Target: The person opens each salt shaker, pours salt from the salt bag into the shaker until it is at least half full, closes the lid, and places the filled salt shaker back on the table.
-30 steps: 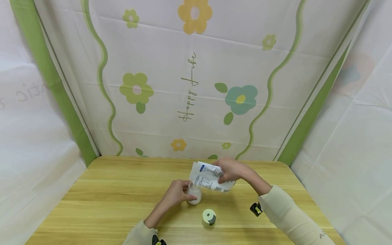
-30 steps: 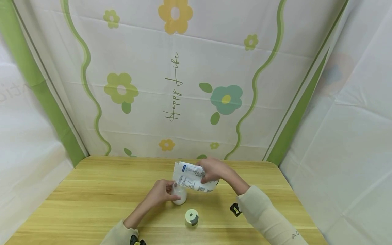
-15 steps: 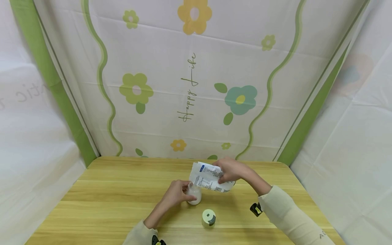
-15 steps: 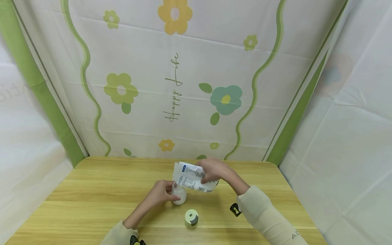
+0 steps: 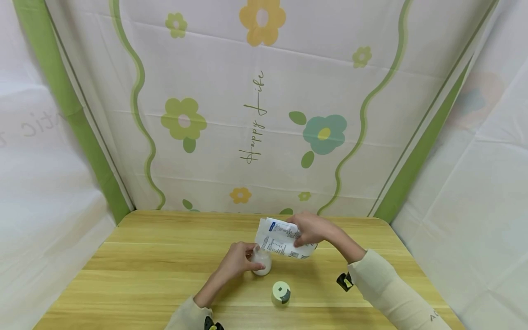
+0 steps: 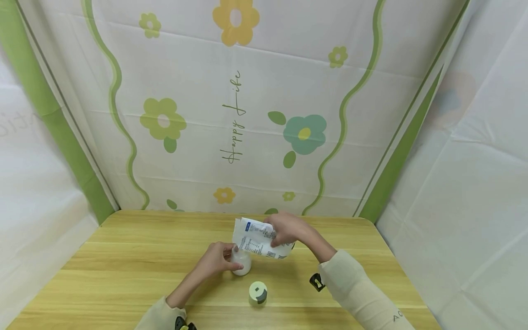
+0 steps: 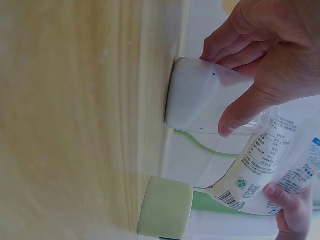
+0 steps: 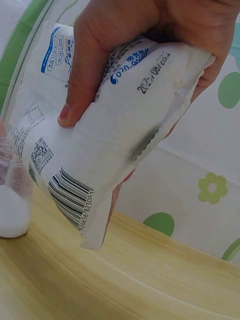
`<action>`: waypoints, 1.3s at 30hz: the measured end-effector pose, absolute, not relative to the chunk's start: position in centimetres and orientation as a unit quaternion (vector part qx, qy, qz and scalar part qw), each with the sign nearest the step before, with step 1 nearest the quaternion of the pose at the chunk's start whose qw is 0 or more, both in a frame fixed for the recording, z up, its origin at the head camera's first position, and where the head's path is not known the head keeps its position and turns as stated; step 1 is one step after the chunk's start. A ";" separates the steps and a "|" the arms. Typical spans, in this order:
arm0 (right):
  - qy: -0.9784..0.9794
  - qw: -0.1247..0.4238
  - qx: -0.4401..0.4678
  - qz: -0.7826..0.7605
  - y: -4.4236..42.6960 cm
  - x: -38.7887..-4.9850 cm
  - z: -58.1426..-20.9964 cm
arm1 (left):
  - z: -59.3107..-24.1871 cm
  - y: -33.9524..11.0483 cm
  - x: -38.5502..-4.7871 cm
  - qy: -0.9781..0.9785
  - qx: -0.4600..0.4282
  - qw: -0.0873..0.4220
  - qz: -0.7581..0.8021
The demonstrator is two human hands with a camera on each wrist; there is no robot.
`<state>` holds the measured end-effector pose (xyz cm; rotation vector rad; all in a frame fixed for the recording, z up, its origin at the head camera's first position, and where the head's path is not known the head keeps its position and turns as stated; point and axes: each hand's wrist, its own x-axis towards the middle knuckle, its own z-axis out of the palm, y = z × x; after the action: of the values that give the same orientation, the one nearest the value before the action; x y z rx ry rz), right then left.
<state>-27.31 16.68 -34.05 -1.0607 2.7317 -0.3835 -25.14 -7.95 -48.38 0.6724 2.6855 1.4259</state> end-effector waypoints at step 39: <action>0.926 0.098 -0.342 -0.129 16.4 -27.2 -33.9 | -48.5 -8.0 -25.4 0.858 0.214 0.021 0.466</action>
<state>-27.22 16.43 -33.92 -1.0122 2.7386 -0.3819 -25.37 -7.99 -48.49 0.6648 2.6601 1.4452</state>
